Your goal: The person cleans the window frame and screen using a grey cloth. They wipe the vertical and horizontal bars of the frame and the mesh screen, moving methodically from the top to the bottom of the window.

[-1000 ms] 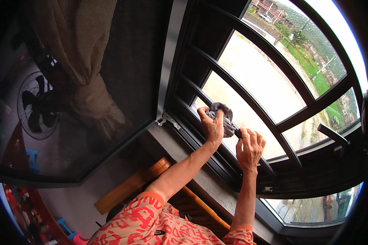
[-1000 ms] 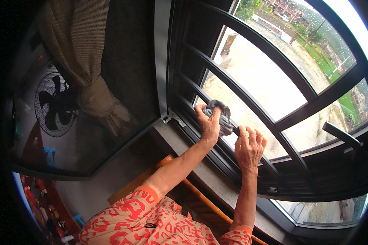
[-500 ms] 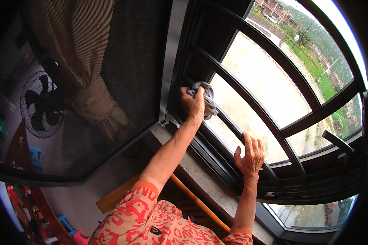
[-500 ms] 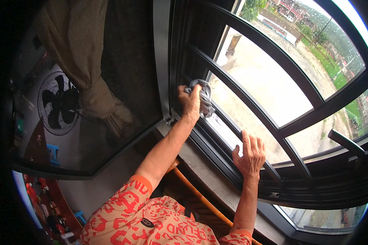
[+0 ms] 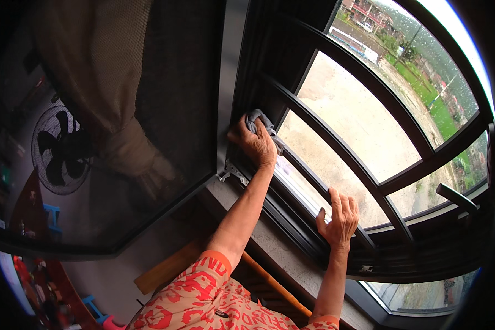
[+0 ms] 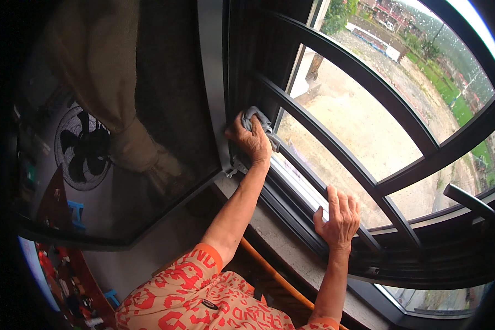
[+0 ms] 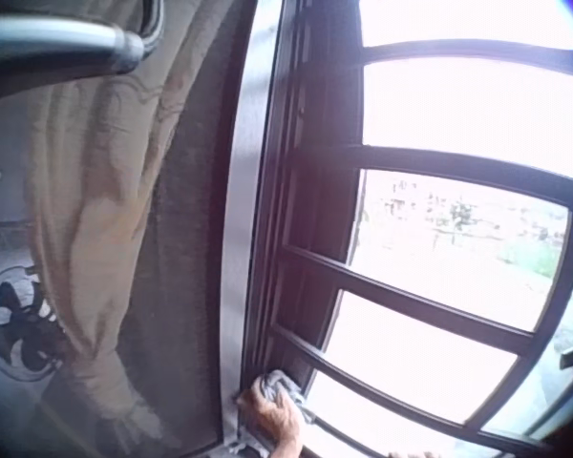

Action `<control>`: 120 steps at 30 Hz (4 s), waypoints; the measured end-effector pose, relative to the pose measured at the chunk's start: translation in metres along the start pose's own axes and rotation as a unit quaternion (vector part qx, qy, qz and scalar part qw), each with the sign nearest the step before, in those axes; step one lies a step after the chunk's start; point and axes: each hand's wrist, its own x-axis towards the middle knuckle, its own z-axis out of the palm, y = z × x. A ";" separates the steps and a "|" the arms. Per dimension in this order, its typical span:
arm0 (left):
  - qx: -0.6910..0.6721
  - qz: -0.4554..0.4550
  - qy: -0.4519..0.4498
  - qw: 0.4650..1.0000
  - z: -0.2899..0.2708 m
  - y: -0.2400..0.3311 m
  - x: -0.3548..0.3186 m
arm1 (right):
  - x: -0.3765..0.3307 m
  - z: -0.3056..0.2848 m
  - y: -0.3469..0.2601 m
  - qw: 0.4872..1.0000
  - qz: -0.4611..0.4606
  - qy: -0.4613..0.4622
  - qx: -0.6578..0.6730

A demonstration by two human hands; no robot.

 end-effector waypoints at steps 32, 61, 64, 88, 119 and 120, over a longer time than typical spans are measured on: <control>-0.062 -0.166 0.006 0.984 0.014 0.005 0.017 | -0.005 0.002 0.002 0.999 0.014 -0.020 0.023; 0.039 0.283 -0.016 0.958 0.029 0.082 0.045 | -0.002 -0.005 -0.001 1.000 0.010 -0.010 0.027; 0.022 0.307 -0.065 0.949 0.016 0.082 0.042 | -0.002 -0.004 -0.001 1.000 0.007 -0.002 0.028; -0.032 0.200 -0.187 0.961 -0.014 0.096 0.001 | -0.001 -0.001 0.001 0.999 0.010 0.010 0.032; -0.139 0.277 -0.221 0.924 -0.021 0.088 -0.022 | 0.002 -0.004 -0.002 1.000 -0.001 0.021 -0.015; -0.117 0.297 -0.201 0.926 -0.018 0.085 -0.010 | 0.002 -0.004 -0.002 1.000 0.001 0.019 -0.012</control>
